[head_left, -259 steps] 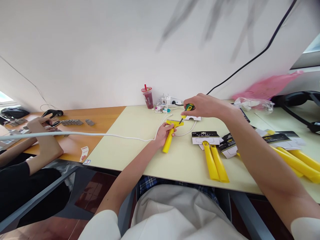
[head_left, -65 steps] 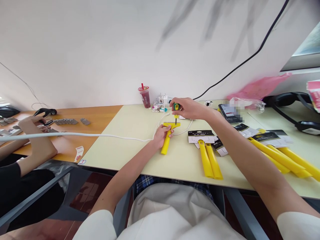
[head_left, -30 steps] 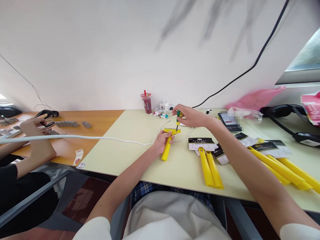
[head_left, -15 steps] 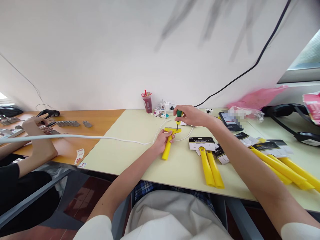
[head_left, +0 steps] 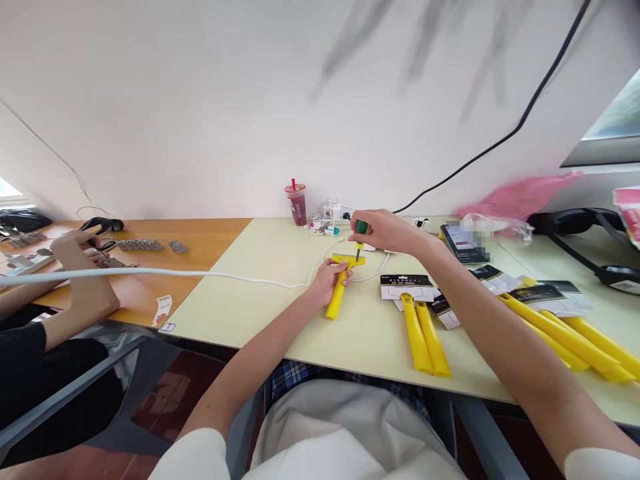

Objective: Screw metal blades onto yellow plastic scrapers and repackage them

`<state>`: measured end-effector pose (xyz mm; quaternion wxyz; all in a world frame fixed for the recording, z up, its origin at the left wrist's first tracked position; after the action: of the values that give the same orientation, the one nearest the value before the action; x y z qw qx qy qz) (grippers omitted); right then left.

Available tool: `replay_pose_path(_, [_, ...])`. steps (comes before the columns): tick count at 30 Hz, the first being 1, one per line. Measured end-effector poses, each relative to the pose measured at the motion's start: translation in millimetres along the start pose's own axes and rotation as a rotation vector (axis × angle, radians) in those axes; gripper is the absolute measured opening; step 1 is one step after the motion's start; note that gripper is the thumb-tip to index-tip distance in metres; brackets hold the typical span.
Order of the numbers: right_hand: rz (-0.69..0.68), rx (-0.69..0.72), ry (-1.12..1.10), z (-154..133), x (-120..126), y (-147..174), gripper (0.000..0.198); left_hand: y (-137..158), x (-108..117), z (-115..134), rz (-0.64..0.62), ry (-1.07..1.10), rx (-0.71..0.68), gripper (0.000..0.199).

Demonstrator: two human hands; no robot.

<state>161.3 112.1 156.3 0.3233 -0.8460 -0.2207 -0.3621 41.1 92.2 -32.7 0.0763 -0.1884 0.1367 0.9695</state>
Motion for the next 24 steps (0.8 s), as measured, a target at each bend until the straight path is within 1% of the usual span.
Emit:
replay_pose_path(2, [0.002,0.006,0.014,0.6,0.6,1.0,0.024,0.1,0.2,-0.6,0.006,0.002,0.000,0.039])
replay_pose_path(4, [-0.007,0.021,-0.005,1.7,0.3,2.6,0.017,0.1,1.1,-1.3,0.015,0.003,0.005,0.038])
replay_pose_path(8, [-0.033,0.027,-0.073,3.5,-1.1,3.3,0.020,-0.2,2.3,0.7,0.014,0.001,0.003,0.040])
replay_pose_path(10, [-0.031,0.031,-0.059,1.8,-1.6,1.7,0.017,-0.6,3.4,2.2,0.016,0.002,-0.004,0.038])
replay_pose_path(13, [-0.017,0.012,0.000,1.3,-2.5,-0.4,0.020,-1.6,4.0,1.8,0.013,0.002,-0.007,0.035])
replay_pose_path(15, [-0.003,-0.007,0.027,2.3,-1.9,-0.1,0.022,-2.6,4.1,0.4,0.013,0.003,-0.007,0.037])
replay_pose_path(17, [-0.007,-0.022,0.035,3.2,-1.4,1.6,0.020,-3.4,4.5,-0.9,0.018,0.003,-0.006,0.040])
replay_pose_path(22, [-0.091,-0.046,-0.093,3.0,-6.2,5.4,0.013,-4.2,5.4,0.0,0.035,0.004,-0.010,0.038])
replay_pose_path(24, [-0.094,-0.052,-0.136,3.1,-7.4,4.4,0.012,-3.8,7.0,1.0,0.053,0.006,-0.010,0.036])
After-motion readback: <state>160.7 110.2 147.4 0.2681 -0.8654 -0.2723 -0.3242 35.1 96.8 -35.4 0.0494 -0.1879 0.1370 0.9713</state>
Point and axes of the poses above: each hand's wrist, its own y-axis away from the middle knuckle, its own x-axis out of the back of the hand, z = x × y, the point moved 10 cm from there along -y, towards the middle knuckle, and after that the axes turned 13 degrees about -y, right-handed, at the moved point
